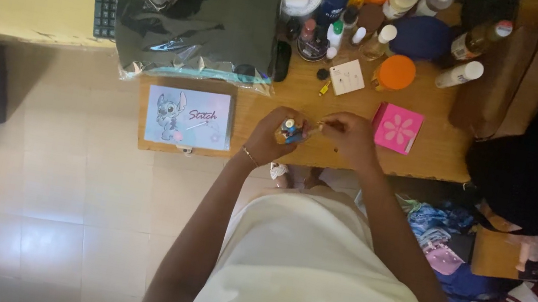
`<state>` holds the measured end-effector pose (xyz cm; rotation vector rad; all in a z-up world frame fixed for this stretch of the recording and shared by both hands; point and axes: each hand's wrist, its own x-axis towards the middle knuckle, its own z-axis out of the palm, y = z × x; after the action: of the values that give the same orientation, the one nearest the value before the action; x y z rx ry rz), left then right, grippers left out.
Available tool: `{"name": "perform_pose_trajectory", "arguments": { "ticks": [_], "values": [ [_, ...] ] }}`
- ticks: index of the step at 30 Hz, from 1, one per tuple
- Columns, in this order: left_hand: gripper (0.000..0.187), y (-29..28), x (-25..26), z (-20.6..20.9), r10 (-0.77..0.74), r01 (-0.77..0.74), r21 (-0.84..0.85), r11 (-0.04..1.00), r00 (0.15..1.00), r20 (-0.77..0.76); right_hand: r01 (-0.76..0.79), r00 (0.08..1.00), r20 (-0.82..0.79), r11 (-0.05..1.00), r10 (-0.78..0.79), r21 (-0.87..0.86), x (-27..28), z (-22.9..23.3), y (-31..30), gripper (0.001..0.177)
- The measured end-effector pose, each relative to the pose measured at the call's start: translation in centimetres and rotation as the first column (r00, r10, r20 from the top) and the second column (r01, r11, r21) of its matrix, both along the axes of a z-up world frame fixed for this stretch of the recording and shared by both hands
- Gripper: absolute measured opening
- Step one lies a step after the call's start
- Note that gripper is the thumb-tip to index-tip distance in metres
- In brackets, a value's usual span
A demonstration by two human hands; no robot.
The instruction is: The recorder is crafting or assembling items using ribbons, tape, and small tools at a dresser.
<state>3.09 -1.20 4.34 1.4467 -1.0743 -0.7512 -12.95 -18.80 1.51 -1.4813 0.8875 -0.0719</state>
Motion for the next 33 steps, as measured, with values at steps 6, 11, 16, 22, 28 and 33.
{"name": "perform_pose_trajectory", "arguments": {
  "ticks": [6, 11, 16, 22, 28, 33],
  "values": [
    [0.048, 0.2, 0.0, 0.2, 0.078, -0.078, -0.011, 0.997, 0.989, 0.126, -0.011, 0.971, 0.2, 0.863, 0.129, -0.505, 1.9, 4.3, 2.9, 0.022],
    [0.045, 0.4, -0.1, -0.9, 0.094, -0.096, 0.018, 0.995, 0.99, 0.105, -0.113, 0.942, 0.193, 0.801, 0.275, -0.588, 2.5, 4.6, 3.9, 0.024],
    [0.044, 0.2, 0.2, -0.9, 0.095, -0.09, -0.038, 0.995, 0.98, 0.177, -0.15, 0.949, 0.101, 0.711, 0.297, -0.687, 2.4, 2.8, 3.1, 0.02],
    [0.049, 0.5, -0.2, -0.7, 0.11, -0.112, 0.022, 0.993, 0.99, 0.086, 0.075, 0.987, 0.157, 0.812, 0.02, -0.579, 0.6, -3.3, -1.4, 0.014],
    [0.049, 0.4, -0.1, -1.0, 0.1, -0.106, 0.037, 0.994, 0.987, 0.123, -0.012, 1.0, -0.018, 0.859, 0.003, -0.512, 1.5, -8.9, -4.1, 0.012],
    [0.049, 0.6, 0.0, -0.3, 0.073, -0.073, -0.005, 0.997, 0.995, 0.067, -0.273, 0.949, -0.128, 0.552, 0.288, -0.788, 4.6, -11.5, -3.1, 0.044]
  ]
}}
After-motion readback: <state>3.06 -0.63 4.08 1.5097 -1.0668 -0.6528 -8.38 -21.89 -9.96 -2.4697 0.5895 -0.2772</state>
